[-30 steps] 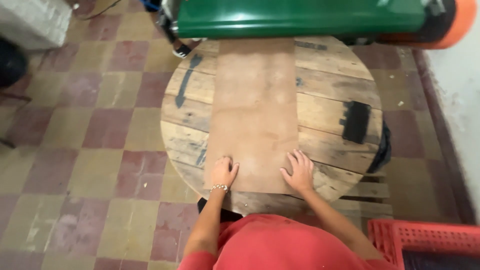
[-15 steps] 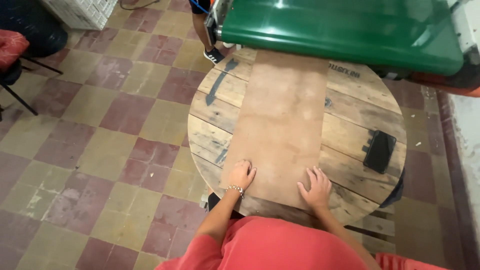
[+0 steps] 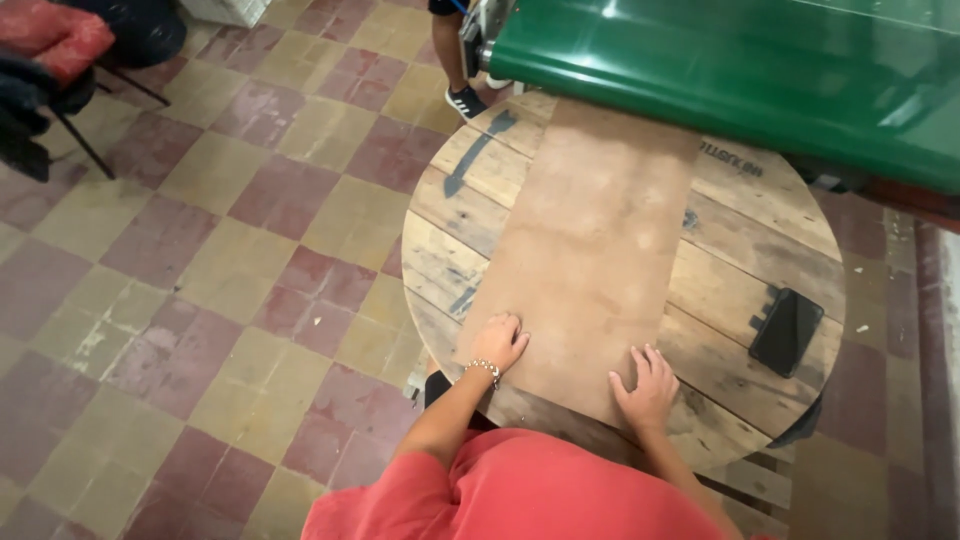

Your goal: Folding and stacking plastic bags into a crate at the end of a production line.

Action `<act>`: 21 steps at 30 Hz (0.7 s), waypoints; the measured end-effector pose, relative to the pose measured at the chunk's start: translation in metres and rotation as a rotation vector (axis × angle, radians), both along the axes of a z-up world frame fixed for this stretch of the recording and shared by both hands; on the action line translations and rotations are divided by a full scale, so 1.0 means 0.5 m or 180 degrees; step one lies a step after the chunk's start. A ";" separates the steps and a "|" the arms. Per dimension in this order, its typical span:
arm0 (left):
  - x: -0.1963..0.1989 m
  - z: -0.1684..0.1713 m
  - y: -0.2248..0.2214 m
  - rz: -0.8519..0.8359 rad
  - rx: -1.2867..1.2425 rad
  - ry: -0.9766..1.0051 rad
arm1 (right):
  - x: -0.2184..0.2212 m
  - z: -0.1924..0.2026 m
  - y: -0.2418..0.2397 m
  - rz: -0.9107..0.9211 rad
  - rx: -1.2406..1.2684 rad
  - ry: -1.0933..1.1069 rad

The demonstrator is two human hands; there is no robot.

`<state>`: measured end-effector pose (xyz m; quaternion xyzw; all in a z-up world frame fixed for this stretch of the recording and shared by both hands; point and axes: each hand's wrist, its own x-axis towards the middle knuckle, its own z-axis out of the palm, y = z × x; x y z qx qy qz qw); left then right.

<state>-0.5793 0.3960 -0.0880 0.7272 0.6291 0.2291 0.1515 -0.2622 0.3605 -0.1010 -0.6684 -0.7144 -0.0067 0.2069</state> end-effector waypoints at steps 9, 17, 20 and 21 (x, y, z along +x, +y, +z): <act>0.011 -0.004 0.000 0.0109 -0.0052 0.0021 | 0.010 -0.013 0.003 0.0048 0.0070 -0.0003; 0.013 0.003 -0.010 0.0127 -0.0158 -0.0234 | 0.003 0.000 0.002 0.0150 0.0117 0.0226; 0.010 -0.001 -0.009 0.0019 -0.0009 -0.0199 | 0.000 -0.003 0.002 0.0130 0.0219 0.0232; 0.009 -0.003 -0.010 0.0044 -0.0013 -0.0206 | 0.000 -0.006 0.003 0.0155 0.0212 0.0227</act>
